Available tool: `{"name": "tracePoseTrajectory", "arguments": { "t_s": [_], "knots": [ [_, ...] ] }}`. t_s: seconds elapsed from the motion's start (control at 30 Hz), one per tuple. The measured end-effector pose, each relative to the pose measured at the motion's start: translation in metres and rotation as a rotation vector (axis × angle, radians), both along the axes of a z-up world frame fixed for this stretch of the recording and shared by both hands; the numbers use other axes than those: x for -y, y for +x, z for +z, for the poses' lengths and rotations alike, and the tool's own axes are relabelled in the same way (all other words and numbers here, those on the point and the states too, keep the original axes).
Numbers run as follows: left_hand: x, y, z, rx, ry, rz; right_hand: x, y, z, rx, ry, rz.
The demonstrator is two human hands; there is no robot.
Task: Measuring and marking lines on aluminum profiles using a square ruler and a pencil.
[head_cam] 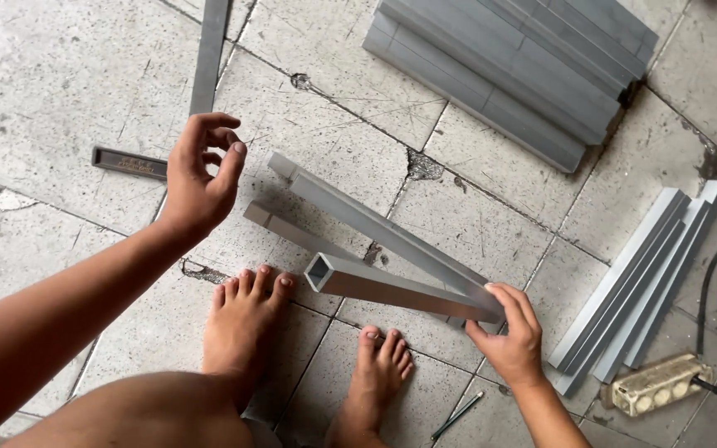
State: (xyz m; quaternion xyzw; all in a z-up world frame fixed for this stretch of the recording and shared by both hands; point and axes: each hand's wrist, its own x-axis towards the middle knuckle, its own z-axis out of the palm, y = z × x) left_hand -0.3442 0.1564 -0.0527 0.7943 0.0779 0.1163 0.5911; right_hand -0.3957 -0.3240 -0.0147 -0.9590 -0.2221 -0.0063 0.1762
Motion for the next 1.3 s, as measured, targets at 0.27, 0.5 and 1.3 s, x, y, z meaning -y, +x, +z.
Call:
{"name": "tracePoseTrajectory", "arguments": {
  "t_s": [0.27, 0.5, 1.3],
  "knots": [
    [-0.001, -0.003, 0.005, -0.065, 0.021, -0.059, -0.023, -0.003, -0.007, -0.042, 0.004, -0.006],
    [-0.002, -0.004, -0.001, -0.059, 0.043, -0.087, -0.032, 0.0, -0.014, -0.005, -0.031, 0.02],
    [0.001, 0.011, -0.017, -0.041, 0.927, -0.743, 0.0, -0.009, -0.048, -0.157, 0.038, -0.102]
  ]
}}
